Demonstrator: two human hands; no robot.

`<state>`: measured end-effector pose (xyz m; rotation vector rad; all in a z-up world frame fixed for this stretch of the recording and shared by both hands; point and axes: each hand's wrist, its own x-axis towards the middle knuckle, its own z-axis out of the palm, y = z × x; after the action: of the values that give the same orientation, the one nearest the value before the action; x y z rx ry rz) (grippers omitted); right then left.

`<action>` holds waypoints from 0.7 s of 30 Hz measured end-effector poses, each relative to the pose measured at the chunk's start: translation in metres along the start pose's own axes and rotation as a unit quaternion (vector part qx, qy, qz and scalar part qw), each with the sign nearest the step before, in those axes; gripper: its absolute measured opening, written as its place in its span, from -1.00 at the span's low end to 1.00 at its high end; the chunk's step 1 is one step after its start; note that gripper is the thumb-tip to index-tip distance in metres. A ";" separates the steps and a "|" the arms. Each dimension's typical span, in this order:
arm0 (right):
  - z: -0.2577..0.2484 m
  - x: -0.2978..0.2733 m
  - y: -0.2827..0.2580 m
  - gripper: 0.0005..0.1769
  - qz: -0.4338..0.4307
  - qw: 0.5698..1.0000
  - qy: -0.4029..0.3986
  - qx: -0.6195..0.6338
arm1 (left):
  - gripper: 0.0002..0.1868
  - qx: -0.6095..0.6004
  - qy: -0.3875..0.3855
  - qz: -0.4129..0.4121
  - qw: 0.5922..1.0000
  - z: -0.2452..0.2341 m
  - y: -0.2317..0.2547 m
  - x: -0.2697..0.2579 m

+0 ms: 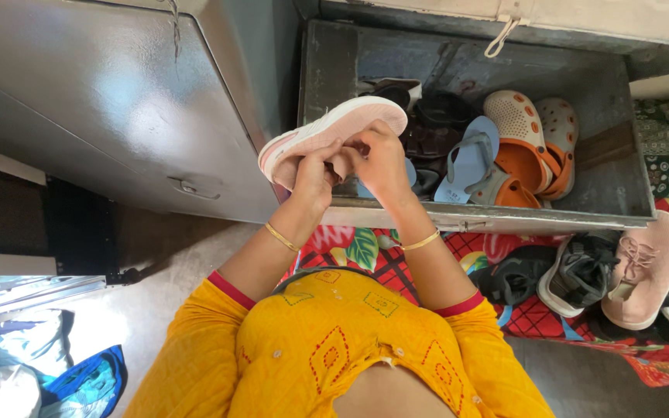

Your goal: The person removes the laces from a pink sneaker, then re-laces it by threading the laces through the eyelets and tying a knot. They place the shoe back into a metal shoe rack and close the lid.

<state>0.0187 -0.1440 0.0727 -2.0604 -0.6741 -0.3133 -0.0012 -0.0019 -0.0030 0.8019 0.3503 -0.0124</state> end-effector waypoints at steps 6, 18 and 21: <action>0.010 0.008 0.009 -0.86 -0.127 0.989 0.016 -0.075 | -0.81 -0.034 0.032 -0.011 0.999 -0.001 -0.002 0.003; -0.138 0.021 -0.003 -0.89 -0.085 0.790 0.333 0.508 | -0.48 -0.125 0.015 -0.015 0.992 0.012 0.020 0.024; -0.124 0.015 -0.006 -0.90 -0.091 0.801 0.353 0.475 | -0.51 -0.121 -0.013 -0.013 0.992 0.024 0.030 0.012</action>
<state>0.0318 -0.2400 0.1520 -0.8071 -0.4092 -0.6501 0.0220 0.0040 0.0297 0.5562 0.3295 -0.0042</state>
